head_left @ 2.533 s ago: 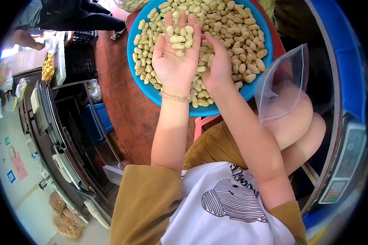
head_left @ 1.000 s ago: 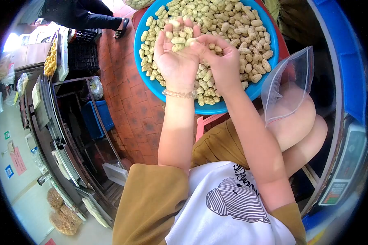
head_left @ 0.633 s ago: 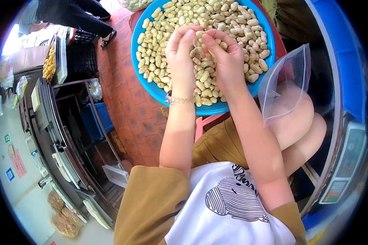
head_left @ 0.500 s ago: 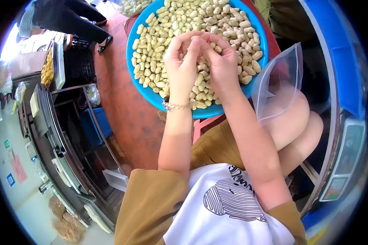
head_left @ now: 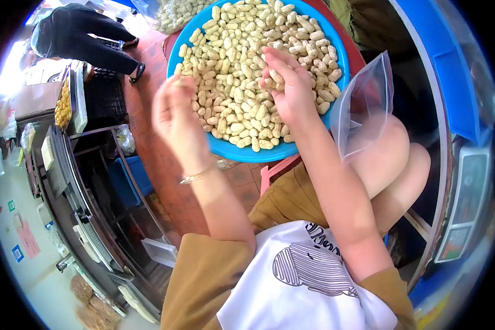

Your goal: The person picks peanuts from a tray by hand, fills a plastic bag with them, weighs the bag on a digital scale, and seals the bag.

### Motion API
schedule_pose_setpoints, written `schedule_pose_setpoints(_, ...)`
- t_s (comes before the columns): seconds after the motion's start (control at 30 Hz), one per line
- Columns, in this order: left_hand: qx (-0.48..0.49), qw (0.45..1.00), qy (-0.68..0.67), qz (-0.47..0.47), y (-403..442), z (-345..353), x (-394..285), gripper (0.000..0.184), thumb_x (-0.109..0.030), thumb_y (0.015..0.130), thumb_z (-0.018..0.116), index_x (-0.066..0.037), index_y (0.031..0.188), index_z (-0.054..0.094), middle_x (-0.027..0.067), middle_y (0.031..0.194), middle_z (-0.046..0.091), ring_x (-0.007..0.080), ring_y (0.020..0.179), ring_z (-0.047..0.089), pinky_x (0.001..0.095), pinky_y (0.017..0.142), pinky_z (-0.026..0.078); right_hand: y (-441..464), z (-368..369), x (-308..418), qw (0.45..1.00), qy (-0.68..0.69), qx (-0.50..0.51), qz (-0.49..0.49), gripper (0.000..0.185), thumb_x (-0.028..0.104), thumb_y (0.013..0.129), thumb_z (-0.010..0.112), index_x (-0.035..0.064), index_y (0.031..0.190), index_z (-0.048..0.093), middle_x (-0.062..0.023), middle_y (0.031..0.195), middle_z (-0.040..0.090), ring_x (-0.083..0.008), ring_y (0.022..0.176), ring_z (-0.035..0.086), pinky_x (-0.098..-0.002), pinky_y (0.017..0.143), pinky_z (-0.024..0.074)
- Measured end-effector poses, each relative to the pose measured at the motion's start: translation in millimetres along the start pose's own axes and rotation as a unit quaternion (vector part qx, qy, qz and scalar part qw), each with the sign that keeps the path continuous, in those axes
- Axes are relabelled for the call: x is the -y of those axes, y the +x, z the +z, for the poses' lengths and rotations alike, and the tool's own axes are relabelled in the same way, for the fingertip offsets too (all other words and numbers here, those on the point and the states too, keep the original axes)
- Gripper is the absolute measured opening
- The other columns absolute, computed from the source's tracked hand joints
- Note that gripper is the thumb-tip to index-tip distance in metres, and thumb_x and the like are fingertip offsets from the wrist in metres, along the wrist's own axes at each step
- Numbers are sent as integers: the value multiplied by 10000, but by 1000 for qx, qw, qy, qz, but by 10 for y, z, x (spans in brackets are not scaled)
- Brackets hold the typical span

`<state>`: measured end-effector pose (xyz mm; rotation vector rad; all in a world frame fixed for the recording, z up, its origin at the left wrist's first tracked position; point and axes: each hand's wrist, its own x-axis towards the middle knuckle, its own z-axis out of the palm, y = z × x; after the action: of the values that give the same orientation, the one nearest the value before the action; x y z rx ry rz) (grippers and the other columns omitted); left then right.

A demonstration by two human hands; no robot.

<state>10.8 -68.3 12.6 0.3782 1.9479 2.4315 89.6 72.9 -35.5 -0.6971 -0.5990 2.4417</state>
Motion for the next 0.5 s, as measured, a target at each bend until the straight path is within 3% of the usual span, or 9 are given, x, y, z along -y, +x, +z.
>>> schedule_pose_setpoints(0.13, -100, 946, 262, 162, 333, -696, 79, 204, -123, 930, 609, 24, 1064, 656, 103, 951, 692, 136, 868, 633, 264, 762, 511, 55, -30, -6, 998, 31, 27, 50, 269, 46, 845, 666, 63, 1112, 647, 5, 902, 607, -107, 728, 586, -288, 638, 516)
schedule_pose_setpoints(0.2, -84, 863, 474, 157, 462, -1062, 411, 168, -98, 907, 622, 5, 1023, 687, 105, 945, 703, 129, 841, 639, 278, 735, 516, 49, -30, 4, 997, 40, 25, 65, 278, 34, 842, 661, 65, 1118, 644, 9, 886, 599, -109, 730, 584, -287, 636, 515)
schedule_pose_setpoints(0.27, -56, 877, 476, 27, 445, -1253, 874, 145, -103, 898, 622, -14, 971, 710, 100, 941, 711, 115, 820, 640, 291, 714, 520, 42, -54, -6, 995, 42, 35, 79, 313, 12, 841, 644, 62, 1149, 624, -2, 899, 579, -115, 751, 576, -287, 659, 506)
schedule_pose_setpoints(0.37, 77, 918, 386, -49, 389, -1461, 1478, 174, -97, 909, 596, 4, 1026, 674, 108, 974, 692, 138, 823, 641, 296, 714, 525, 46, -72, -5, 993, 51, 49, 98, 340, -5, 844, 626, 55, 1177, 602, -21, 937, 563, -127, 787, 565, -291, 685, 496)
schedule_pose_setpoints(0.5, 104, 892, 438, -25, 305, -1280, 1537, 194, -95, 906, 597, -5, 1073, 638, 109, 1024, 647, 146, 852, 626, 301, 736, 519, 31, -72, 6, 994, 38, 43, 92, 329, -9, 848, 624, 53, 1170, 607, -30, 938, 564, -138, 782, 566, -296, 689, 503)
